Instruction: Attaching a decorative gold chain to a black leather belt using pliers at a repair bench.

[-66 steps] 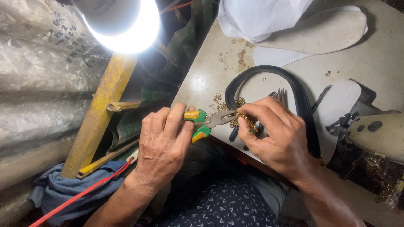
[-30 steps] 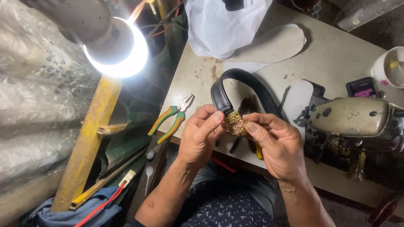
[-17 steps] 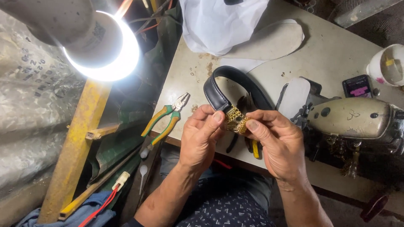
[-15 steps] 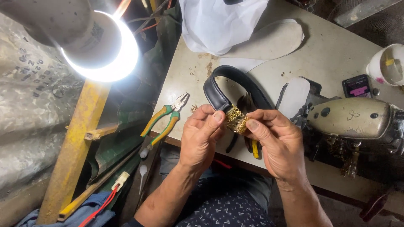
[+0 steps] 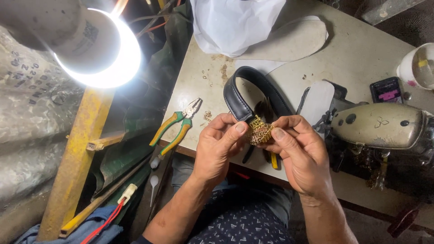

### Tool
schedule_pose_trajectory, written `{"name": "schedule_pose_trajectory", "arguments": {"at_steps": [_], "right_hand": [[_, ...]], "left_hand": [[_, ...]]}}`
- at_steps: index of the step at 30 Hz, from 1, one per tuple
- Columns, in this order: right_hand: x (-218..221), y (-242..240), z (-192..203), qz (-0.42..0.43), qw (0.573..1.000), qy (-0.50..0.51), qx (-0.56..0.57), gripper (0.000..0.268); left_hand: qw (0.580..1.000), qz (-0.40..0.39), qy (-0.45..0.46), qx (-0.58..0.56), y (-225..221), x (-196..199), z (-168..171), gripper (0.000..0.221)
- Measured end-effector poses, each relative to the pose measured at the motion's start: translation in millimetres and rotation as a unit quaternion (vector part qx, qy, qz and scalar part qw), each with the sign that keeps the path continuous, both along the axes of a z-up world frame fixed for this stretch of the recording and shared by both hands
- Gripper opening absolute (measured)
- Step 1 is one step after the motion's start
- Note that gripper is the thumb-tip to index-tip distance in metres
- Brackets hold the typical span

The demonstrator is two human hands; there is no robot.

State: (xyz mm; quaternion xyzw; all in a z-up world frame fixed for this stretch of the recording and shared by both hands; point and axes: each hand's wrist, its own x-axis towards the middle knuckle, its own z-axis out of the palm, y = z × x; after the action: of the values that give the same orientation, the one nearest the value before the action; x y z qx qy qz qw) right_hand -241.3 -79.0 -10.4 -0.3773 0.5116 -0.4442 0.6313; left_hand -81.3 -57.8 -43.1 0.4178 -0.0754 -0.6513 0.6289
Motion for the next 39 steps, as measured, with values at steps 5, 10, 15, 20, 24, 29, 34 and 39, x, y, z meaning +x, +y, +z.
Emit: {"name": "schedule_pose_trajectory", "arguments": {"at_steps": [5,10,15,20,24,29,34,39], "right_hand": [[-4.3,-0.8,-3.3,0.002,1.0,-0.012,0.007,0.02],[-5.8,-1.3,-1.9,-0.009,1.0,-0.02,-0.001,0.02],[-8.5,-2.0,-1.5,-0.006,1.0,-0.02,0.0,0.02],[-8.7,-1.4,-1.8,-0.002,1.0,-0.017,0.001,0.02],[-5.4,-1.9,0.5,-0.002,1.0,-0.011,-0.005,0.02],[-1.0,-0.9,5.8,0.005,0.999,0.027,-0.019,0.021],[2.0,0.9,13.3,0.025,0.998,0.048,-0.034,0.018],[2.6,1.1,16.8,0.021,0.997,0.048,-0.051,0.016]], "left_hand": [[0.999,-0.04,-0.008,-0.007,3.0,1.5,-6.5,0.023],[0.995,-0.095,-0.01,-0.025,6.2,5.5,-4.1,0.031],[0.984,-0.132,-0.088,-0.076,8.1,14.1,0.5,0.026],[0.972,-0.143,-0.147,-0.113,6.7,17.1,5.0,0.017],[0.972,-0.142,-0.157,-0.105,7.6,19.2,10.4,0.013],[0.981,-0.129,-0.123,-0.074,10.5,18.5,5.5,0.015],[0.98,-0.132,-0.137,-0.062,9.4,18.6,10.8,0.017],[0.98,-0.143,-0.131,-0.054,10.0,18.4,6.4,0.018]]}}
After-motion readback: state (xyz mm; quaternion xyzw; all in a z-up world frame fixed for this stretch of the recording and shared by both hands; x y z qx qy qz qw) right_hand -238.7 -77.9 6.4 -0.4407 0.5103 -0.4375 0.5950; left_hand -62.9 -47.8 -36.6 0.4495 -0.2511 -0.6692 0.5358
